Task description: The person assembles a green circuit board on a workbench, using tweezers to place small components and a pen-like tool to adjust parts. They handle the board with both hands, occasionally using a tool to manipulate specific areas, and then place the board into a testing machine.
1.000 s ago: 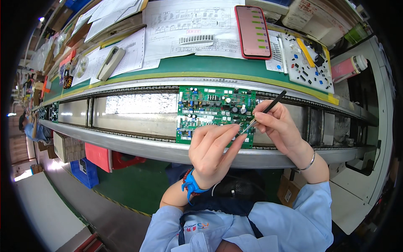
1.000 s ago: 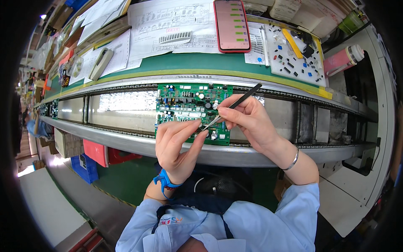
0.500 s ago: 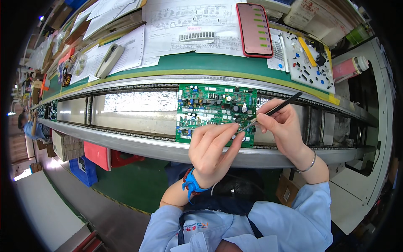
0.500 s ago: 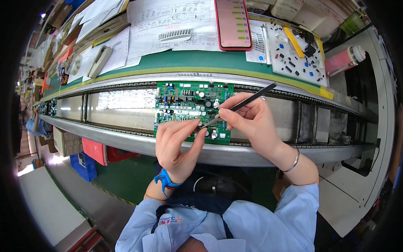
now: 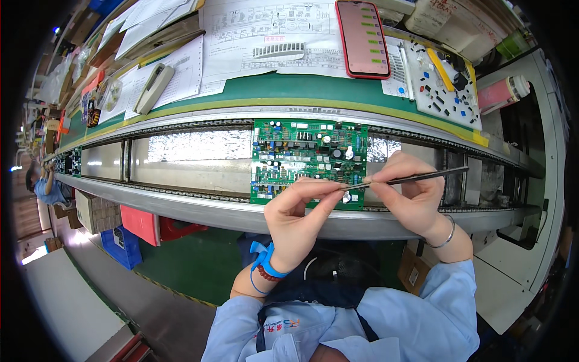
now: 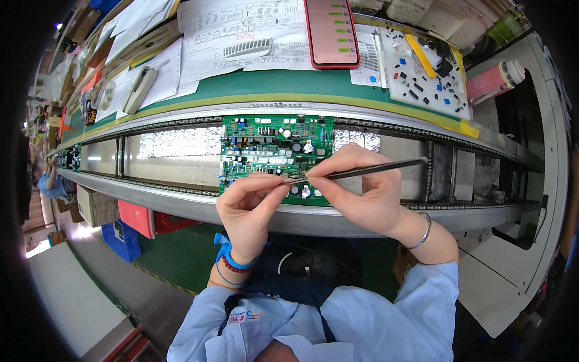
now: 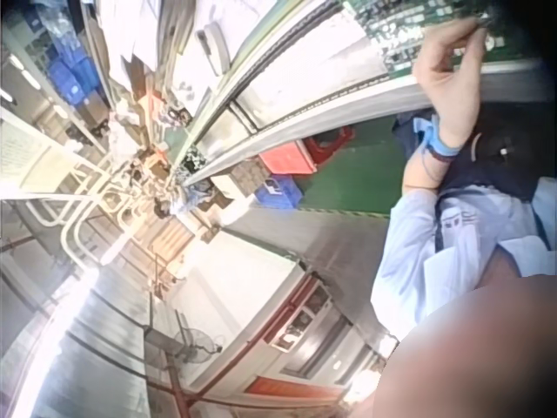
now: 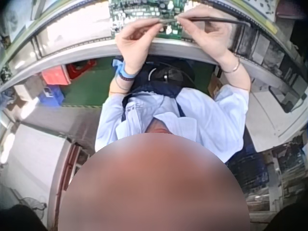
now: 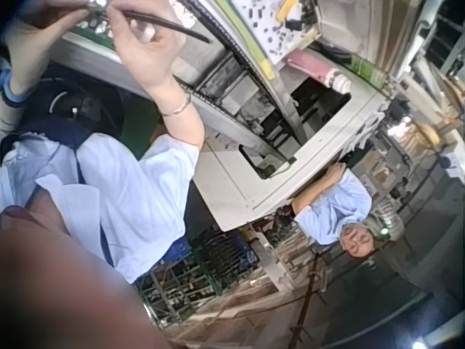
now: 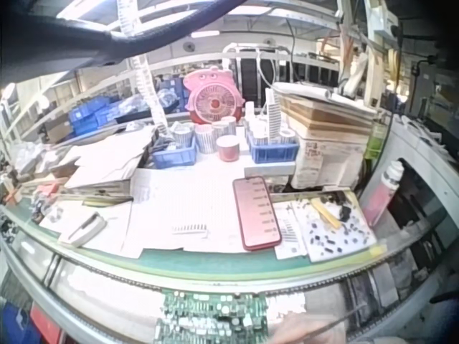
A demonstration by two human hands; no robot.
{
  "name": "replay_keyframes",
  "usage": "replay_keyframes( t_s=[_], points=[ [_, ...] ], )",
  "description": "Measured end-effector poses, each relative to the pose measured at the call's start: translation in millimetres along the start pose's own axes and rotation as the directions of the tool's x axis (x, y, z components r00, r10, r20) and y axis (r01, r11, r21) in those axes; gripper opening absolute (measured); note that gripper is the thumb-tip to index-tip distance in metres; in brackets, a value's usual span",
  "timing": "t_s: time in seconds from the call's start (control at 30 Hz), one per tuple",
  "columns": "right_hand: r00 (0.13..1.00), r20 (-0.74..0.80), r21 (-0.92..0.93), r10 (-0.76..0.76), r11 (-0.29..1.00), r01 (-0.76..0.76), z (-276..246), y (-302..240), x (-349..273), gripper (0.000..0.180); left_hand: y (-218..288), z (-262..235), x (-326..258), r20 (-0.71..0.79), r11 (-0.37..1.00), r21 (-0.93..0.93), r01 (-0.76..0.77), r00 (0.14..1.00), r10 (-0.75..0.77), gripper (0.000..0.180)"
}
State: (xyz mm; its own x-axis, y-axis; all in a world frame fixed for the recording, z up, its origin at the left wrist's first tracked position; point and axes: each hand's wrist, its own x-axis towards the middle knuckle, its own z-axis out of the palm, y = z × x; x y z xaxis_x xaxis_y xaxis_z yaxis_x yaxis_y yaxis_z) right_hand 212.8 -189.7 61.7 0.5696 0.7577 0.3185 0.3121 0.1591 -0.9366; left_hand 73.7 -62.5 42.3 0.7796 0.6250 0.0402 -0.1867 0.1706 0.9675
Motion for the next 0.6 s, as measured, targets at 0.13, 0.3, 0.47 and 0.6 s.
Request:
replay_keyframes(
  t_s=[0.13,0.3,0.47,0.6],
  points=[
    [0.999,0.036,0.035,-0.003,0.999,0.001,-2.9,-0.5,2.0,0.016,-1.8,-1.8,0.8,0.05,0.98,-0.186,0.067,0.997,-0.059,0.017],
    [0.994,0.062,0.137,0.088,0.986,-0.096,-4.5,-2.8,6.1,0.014,-5.1,-6.1,0.7,0.126,0.953,-0.28,0.115,0.989,-0.083,0.018],
    [0.992,0.06,0.061,0.108,0.992,-0.112,-8.5,-4.7,7.5,0.014,8.0,-6.1,-0.8,0.016,0.991,0.126,0.035,0.999,-0.037,0.024],
    [0.973,0.232,-0.304,-0.014,0.949,0.087,-17.8,-6.5,21.3,0.015,-5.5,-42.5,-10.9,0.131,0.712,0.564,-0.418,0.897,0.423,0.026]
  ],
)
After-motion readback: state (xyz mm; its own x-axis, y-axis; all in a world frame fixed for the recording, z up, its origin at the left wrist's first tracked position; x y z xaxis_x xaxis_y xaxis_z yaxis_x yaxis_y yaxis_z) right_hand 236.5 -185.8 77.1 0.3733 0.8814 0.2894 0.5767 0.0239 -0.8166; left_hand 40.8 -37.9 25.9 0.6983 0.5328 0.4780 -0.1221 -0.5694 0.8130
